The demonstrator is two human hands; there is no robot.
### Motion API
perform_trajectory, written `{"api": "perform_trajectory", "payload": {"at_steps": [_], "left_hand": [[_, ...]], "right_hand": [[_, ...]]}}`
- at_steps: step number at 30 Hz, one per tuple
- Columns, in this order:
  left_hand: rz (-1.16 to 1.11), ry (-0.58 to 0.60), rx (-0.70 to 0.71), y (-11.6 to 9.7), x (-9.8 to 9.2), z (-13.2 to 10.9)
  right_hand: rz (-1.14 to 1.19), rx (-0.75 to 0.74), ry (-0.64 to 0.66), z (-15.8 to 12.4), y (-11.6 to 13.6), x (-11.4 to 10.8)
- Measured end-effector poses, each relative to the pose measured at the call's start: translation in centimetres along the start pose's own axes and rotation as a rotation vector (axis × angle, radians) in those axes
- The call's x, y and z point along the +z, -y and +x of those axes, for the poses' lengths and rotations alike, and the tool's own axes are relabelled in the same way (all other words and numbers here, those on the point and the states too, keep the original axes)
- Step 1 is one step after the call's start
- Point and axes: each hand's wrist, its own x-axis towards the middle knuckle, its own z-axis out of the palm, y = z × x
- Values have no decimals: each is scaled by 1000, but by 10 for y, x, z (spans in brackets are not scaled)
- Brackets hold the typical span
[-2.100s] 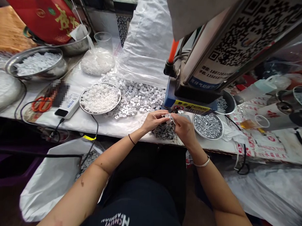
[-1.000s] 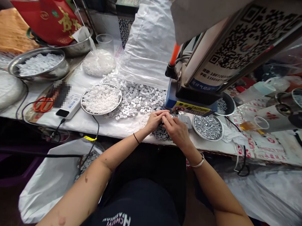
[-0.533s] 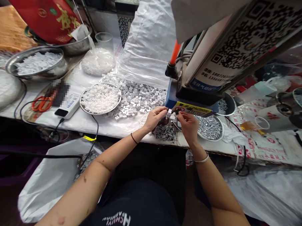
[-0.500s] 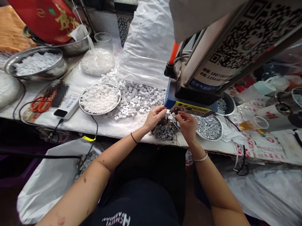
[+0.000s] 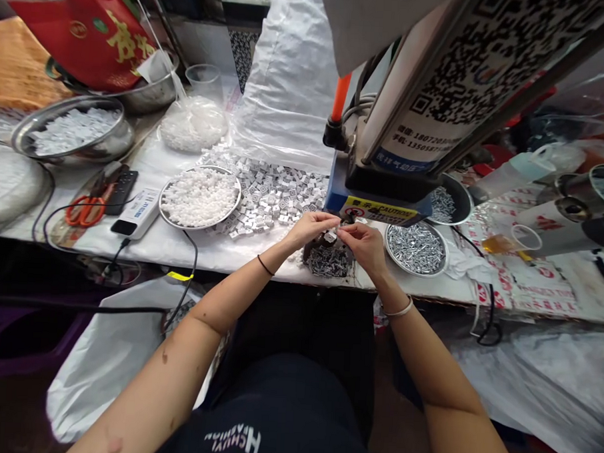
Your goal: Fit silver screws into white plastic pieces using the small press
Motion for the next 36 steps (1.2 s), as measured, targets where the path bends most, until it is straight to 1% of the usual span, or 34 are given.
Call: {"api": "perform_trajectory", "payload": {"at_steps": [3,5,6,9,10,11,12,13,15,16,18,19,21,23,26,30,32,33,36], "left_hand": [[190,100,42,-13,0,-2],[348,143,108,-22,1,1],[423,156,140,-26,1,4],[549,184,183,-31,1,7],[546,167,187,-30,1,5],[523,120,199,-27,0,0],[493,39,222,-23,-1,-8],[466,-72,251,-18,-1,-17],[475,-300,311,-5,0,-40],[518,-363,324,3,1,-51],[618,-336,330,17,5,-70],[671,-314,330,23,7,-76],[761,-273,322,32,12,-82],[821,-250,306,36,16,-80],[864,-226,307,36,18,-76],[874,-210,420,35,18,-77],[821,-195,454,35,18,-80],[774,-191,448,34,17,-81],[562,-211,347,32,14,-84]], "right_hand": [[-216,-270,-75,-19,-7,4],[-296,-368,-86,-26,-12,8],[-304,-373,-91,-28,-13,10],[-236,-262,-95,-29,-12,12],[-214,-227,-86,-29,-11,8],[-209,-211,-88,-29,-12,2],[-233,-214,-109,-29,-16,-8],[-286,-229,-151,-29,-21,-20],[-478,-258,-272,-28,-39,-50],[-600,-240,-323,-27,-50,-65],[-827,-142,-362,-26,-74,-93],[-904,-80,-350,-25,-85,-103],[-959,36,-303,-24,-102,-114],[-931,112,-265,-22,-111,-117],[-912,137,-239,-20,-111,-114],[-990,121,-228,-19,-104,-110],[-1017,126,-237,-19,-102,-111],[-1029,121,-238,-20,-102,-112],[-1072,108,-245,-21,-103,-120]]}}
